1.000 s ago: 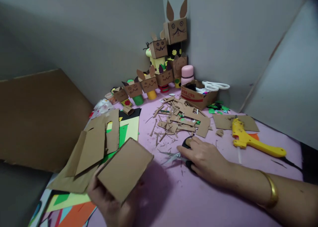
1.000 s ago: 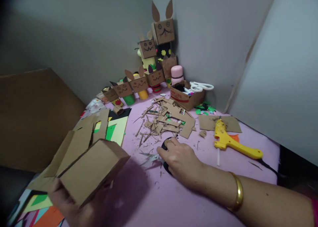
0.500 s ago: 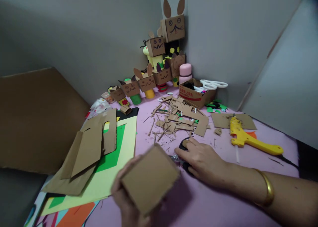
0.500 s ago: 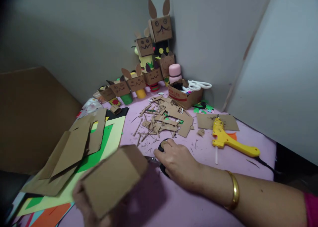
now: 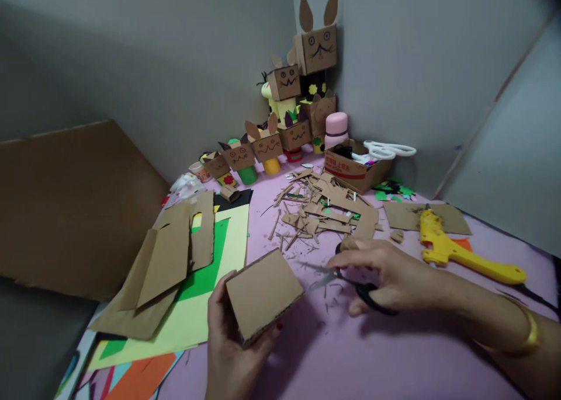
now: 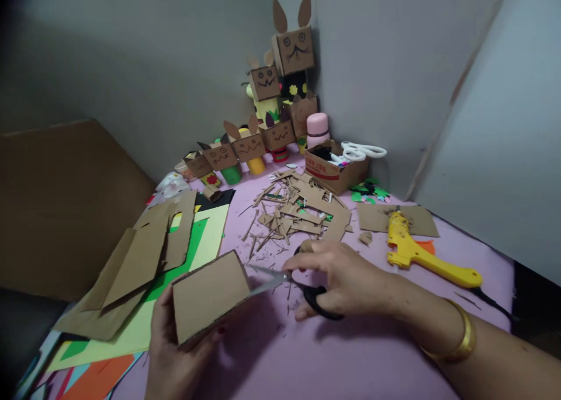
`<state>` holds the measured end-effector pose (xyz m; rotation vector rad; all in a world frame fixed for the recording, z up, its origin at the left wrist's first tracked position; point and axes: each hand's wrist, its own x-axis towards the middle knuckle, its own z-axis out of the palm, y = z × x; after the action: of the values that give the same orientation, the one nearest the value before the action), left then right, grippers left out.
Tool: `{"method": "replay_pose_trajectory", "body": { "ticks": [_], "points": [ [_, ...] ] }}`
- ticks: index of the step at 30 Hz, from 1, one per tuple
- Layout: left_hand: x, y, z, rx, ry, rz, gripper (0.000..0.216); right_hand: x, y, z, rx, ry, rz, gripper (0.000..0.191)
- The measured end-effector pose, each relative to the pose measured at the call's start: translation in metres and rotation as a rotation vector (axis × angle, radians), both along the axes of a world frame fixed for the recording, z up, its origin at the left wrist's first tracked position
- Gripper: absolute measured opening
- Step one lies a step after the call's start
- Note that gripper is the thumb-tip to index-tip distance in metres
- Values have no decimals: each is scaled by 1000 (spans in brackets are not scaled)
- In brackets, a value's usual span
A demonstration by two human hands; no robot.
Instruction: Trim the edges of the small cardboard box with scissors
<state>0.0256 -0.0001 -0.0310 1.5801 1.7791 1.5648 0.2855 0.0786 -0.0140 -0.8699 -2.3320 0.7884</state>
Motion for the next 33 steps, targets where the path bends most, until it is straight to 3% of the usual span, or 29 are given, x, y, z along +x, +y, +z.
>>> {"method": "replay_pose_trajectory", "body": {
  "ticks": [5,9,17,33],
  "points": [
    [7,-2,4,-89,-137,29,78,-1,-5,6,59,-95,80,48],
    [8,-2,7,-158,-183,-31,84,-4,-5,3,104,-157,119,39],
    [12,-3,8,-188,-225,-36,82,-2,-11,5,170,-180,138,32],
    [9,-1,9,-210,-194,-51,89,-3,-11,4,118,-201,180,24]
  ]
}}
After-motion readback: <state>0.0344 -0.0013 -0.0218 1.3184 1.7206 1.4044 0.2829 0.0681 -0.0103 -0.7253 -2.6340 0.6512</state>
